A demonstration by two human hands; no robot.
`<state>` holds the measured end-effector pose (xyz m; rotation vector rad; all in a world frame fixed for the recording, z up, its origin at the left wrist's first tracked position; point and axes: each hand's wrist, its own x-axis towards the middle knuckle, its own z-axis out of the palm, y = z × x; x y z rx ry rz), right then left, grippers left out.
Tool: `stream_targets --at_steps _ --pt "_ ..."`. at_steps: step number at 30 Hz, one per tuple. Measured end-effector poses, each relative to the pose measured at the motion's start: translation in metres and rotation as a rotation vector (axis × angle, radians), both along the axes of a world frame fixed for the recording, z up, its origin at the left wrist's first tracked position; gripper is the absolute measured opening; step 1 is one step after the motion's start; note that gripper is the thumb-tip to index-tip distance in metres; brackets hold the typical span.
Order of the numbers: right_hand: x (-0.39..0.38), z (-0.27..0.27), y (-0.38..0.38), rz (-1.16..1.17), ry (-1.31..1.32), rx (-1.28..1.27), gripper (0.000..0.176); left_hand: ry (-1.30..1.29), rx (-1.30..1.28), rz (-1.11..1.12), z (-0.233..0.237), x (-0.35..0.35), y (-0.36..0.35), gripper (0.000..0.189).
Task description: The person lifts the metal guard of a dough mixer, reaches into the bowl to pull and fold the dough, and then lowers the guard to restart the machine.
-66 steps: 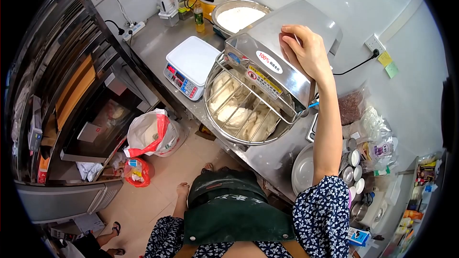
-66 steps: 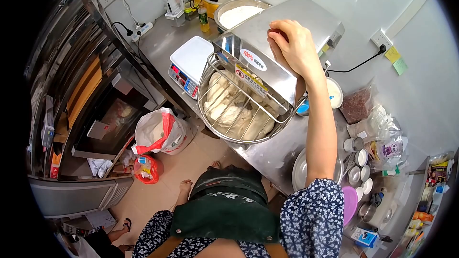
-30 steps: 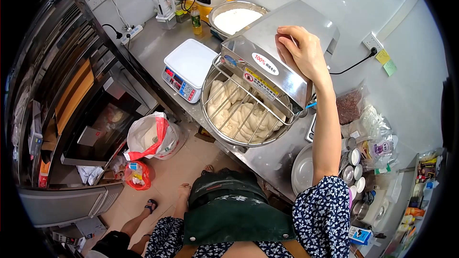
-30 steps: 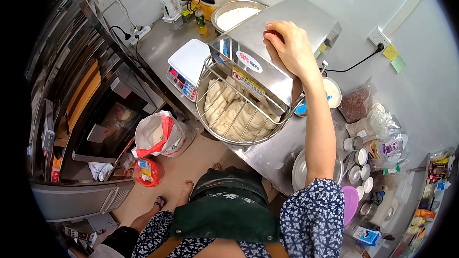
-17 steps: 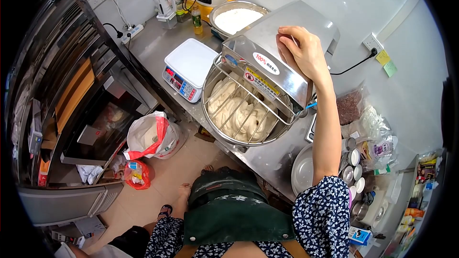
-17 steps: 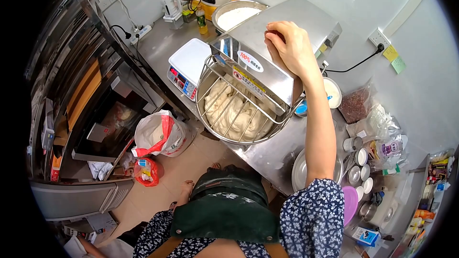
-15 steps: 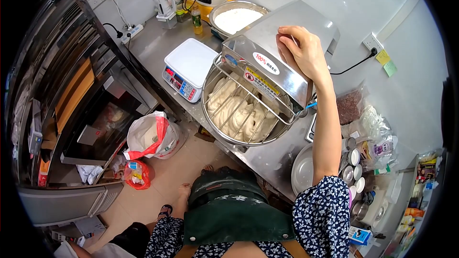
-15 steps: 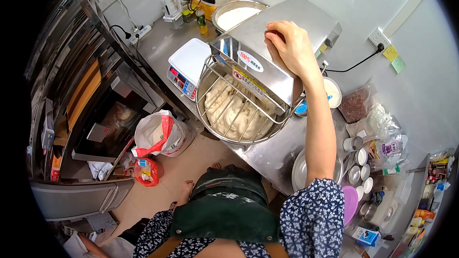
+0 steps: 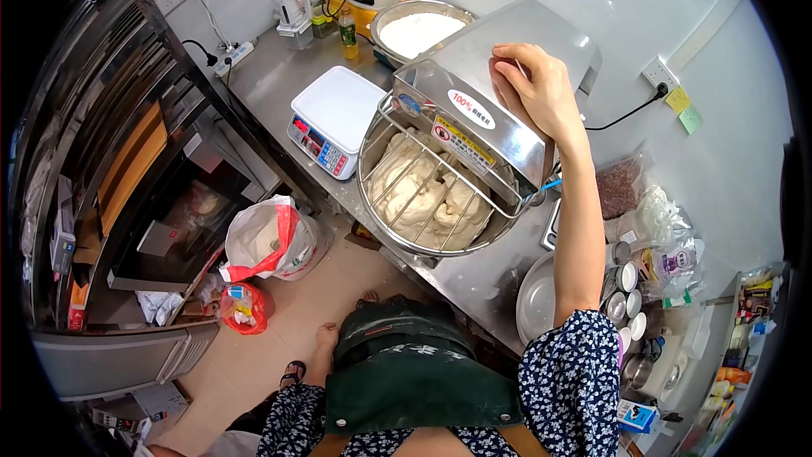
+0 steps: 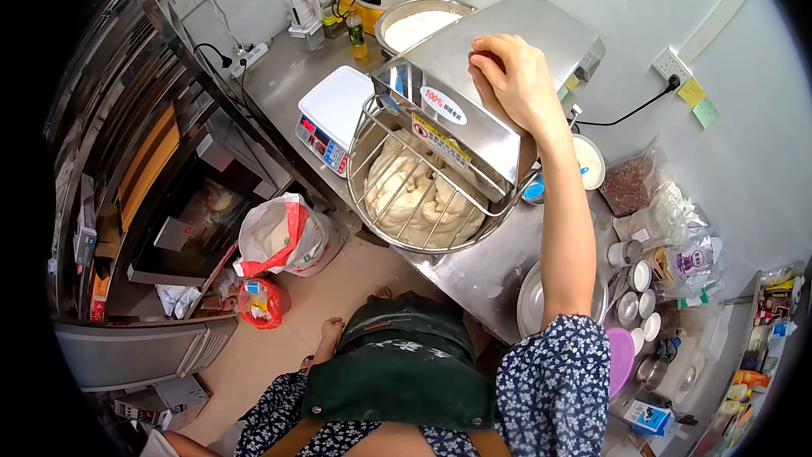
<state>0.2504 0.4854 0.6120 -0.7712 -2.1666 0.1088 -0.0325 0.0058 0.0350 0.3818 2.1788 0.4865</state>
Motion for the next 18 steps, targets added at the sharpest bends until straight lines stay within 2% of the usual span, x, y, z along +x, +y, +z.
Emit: stream_targets --at_steps 12,18 --pt "0.001 0.000 0.000 0.005 -0.010 0.006 0.016 0.046 -0.053 -0.047 0.008 0.001 0.003 0.033" --pt "0.000 0.000 0.000 -0.001 0.003 -0.010 0.016 0.025 -0.036 -0.032 -0.002 -0.002 0.000 0.033"
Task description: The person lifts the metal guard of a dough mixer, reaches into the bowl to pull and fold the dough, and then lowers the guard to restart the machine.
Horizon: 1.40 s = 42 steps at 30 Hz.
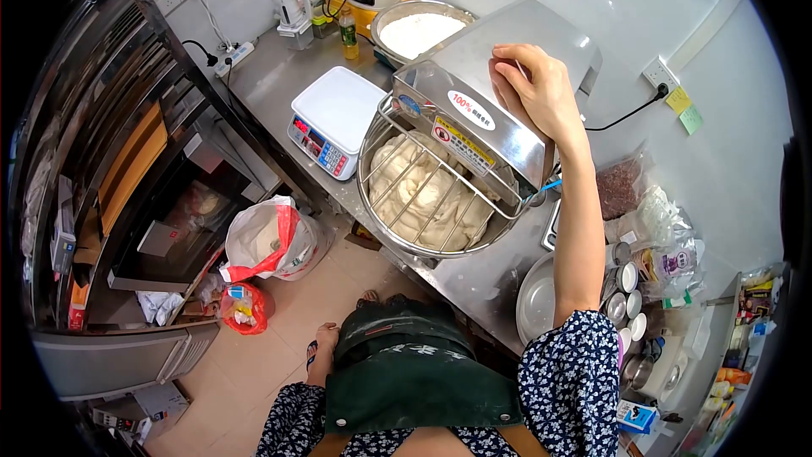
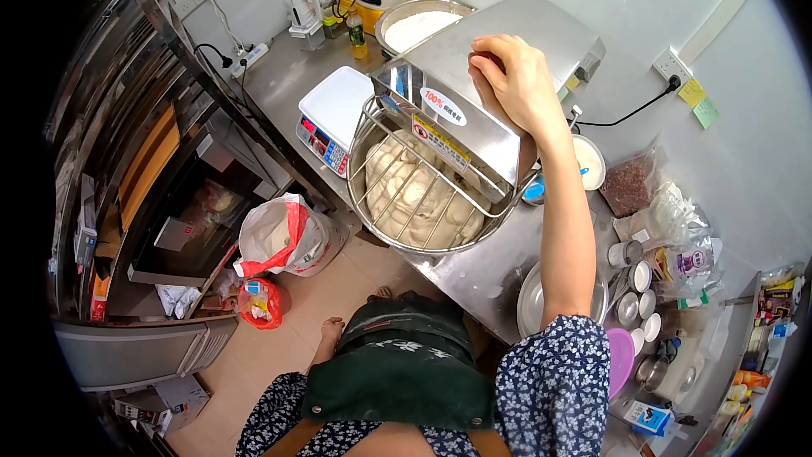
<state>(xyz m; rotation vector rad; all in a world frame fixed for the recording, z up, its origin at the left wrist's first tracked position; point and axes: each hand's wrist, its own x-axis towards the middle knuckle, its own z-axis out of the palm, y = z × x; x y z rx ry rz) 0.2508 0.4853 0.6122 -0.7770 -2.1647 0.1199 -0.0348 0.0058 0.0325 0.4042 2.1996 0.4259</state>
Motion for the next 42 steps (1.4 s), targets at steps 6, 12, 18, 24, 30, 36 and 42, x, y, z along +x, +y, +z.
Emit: stream_targets --at_steps 6,12,18,24,30,36,42 --pt "0.000 0.001 -0.001 0.004 0.002 0.012 0.016 -0.018 0.008 0.025 -0.003 0.000 -0.001 0.034" --pt "-0.001 -0.001 0.001 0.013 0.016 -0.001 0.014 0.024 0.013 -0.006 0.005 0.002 0.003 0.029" --pt "-0.002 0.001 -0.002 0.011 0.015 -0.020 0.014 0.037 0.042 0.010 0.009 0.003 0.005 0.026" --pt "-0.002 0.002 -0.002 0.007 0.013 -0.018 0.016 -0.002 0.020 0.023 0.007 0.000 0.006 0.032" --pt "-0.001 0.000 0.001 0.003 0.008 -0.007 0.016 0.034 0.044 -0.008 -0.002 0.001 0.003 0.028" --pt "-0.003 0.001 -0.002 -0.004 0.006 -0.023 0.016 0.039 0.041 0.000 0.008 0.004 0.003 0.027" --pt "-0.002 -0.001 0.000 -0.008 0.000 -0.026 0.016 0.021 0.053 0.011 0.003 0.002 -0.001 0.030"
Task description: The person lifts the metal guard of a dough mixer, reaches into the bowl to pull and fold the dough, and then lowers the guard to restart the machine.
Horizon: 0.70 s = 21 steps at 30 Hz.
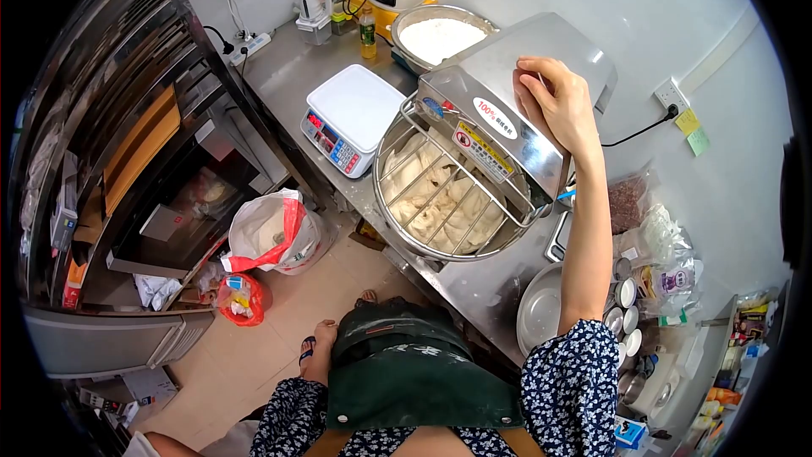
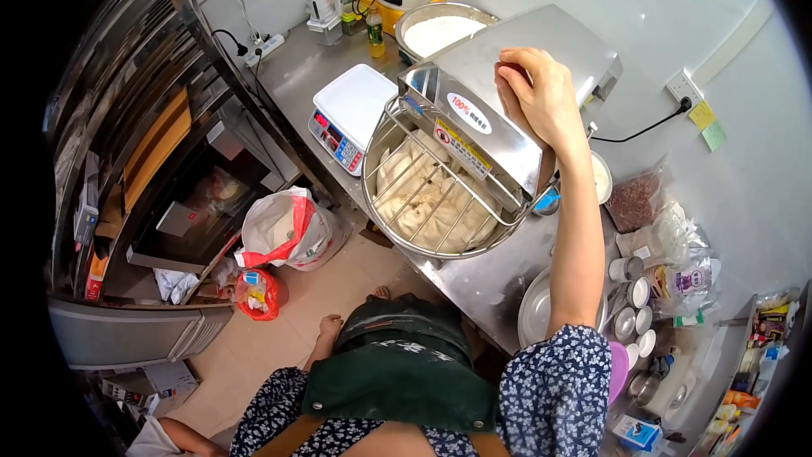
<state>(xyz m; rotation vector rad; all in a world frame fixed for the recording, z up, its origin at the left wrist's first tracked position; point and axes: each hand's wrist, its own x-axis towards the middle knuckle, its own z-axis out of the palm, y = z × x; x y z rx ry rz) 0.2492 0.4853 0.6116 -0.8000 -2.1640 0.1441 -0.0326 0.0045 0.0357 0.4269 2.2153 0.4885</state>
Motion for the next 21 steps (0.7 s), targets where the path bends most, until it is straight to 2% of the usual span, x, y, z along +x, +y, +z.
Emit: stream_targets --at_steps 7,21 --pt "0.0000 -0.0005 0.0001 0.005 0.007 0.002 0.016 0.027 -0.012 -0.048 0.0080 0.0007 0.0044 0.030" --pt "-0.0006 0.0004 -0.0017 -0.010 0.012 0.009 0.015 0.012 -0.015 -0.006 0.0048 0.0018 0.0057 0.029"
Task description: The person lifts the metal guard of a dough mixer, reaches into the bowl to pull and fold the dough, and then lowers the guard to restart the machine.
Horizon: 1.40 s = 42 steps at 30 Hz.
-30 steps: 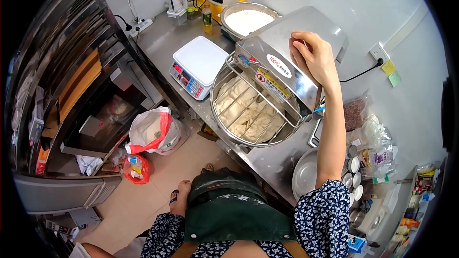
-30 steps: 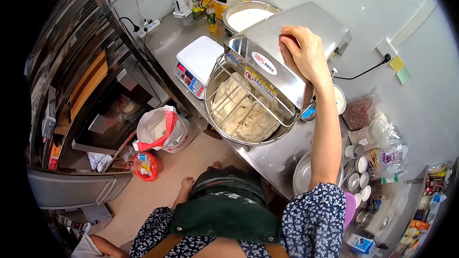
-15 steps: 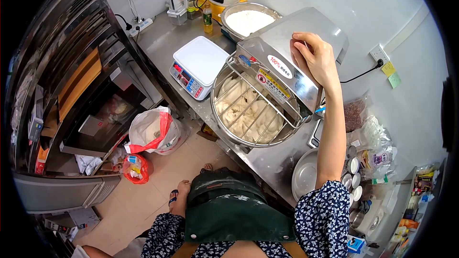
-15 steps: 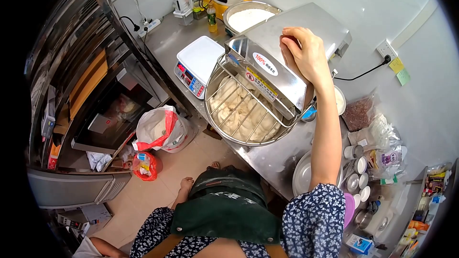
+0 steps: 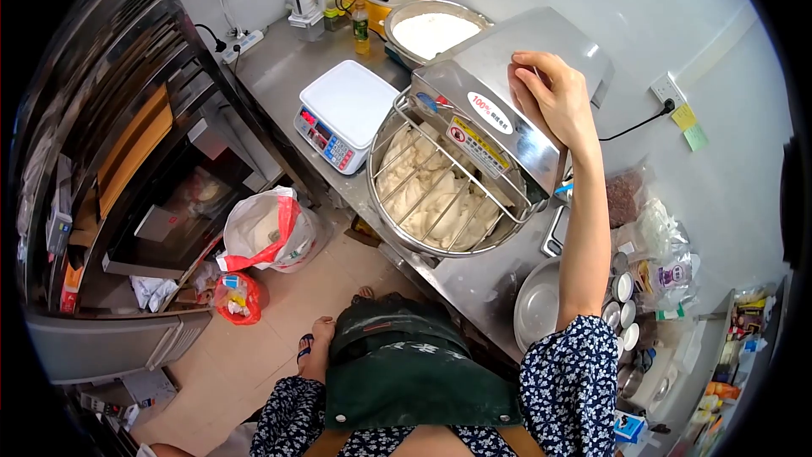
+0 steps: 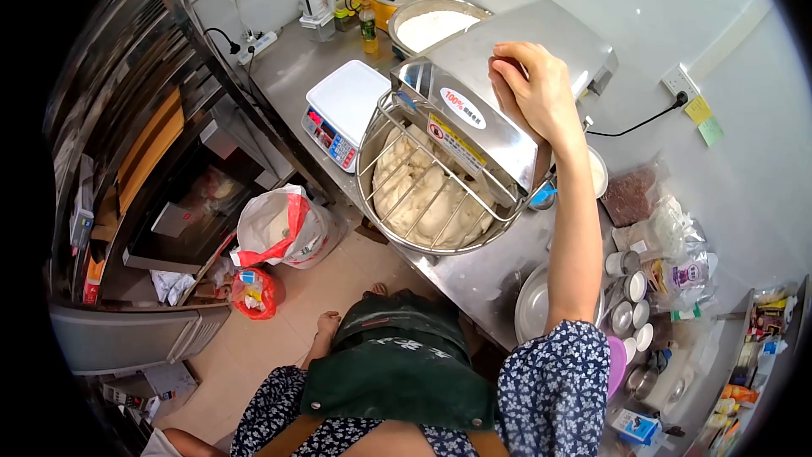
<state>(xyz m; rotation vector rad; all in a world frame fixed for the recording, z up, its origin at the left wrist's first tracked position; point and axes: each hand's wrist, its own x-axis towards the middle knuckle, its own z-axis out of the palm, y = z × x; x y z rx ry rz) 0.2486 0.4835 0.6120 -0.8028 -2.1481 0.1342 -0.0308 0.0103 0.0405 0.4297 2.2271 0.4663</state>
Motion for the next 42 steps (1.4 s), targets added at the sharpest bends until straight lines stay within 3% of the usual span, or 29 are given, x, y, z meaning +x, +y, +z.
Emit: stream_targets --at_steps 19,22,42 --pt "0.005 -0.002 0.005 -0.011 -0.073 0.004 0.022 -0.054 -0.014 0.028 0.003 -0.001 -0.001 0.027" --pt "0.003 -0.004 0.006 0.022 0.006 0.018 0.015 -0.072 -0.018 0.044 0.005 -0.001 0.000 0.027" --pt "0.001 -0.002 0.003 0.011 0.010 -0.035 0.016 -0.029 0.005 -0.006 -0.011 -0.002 -0.001 0.030"
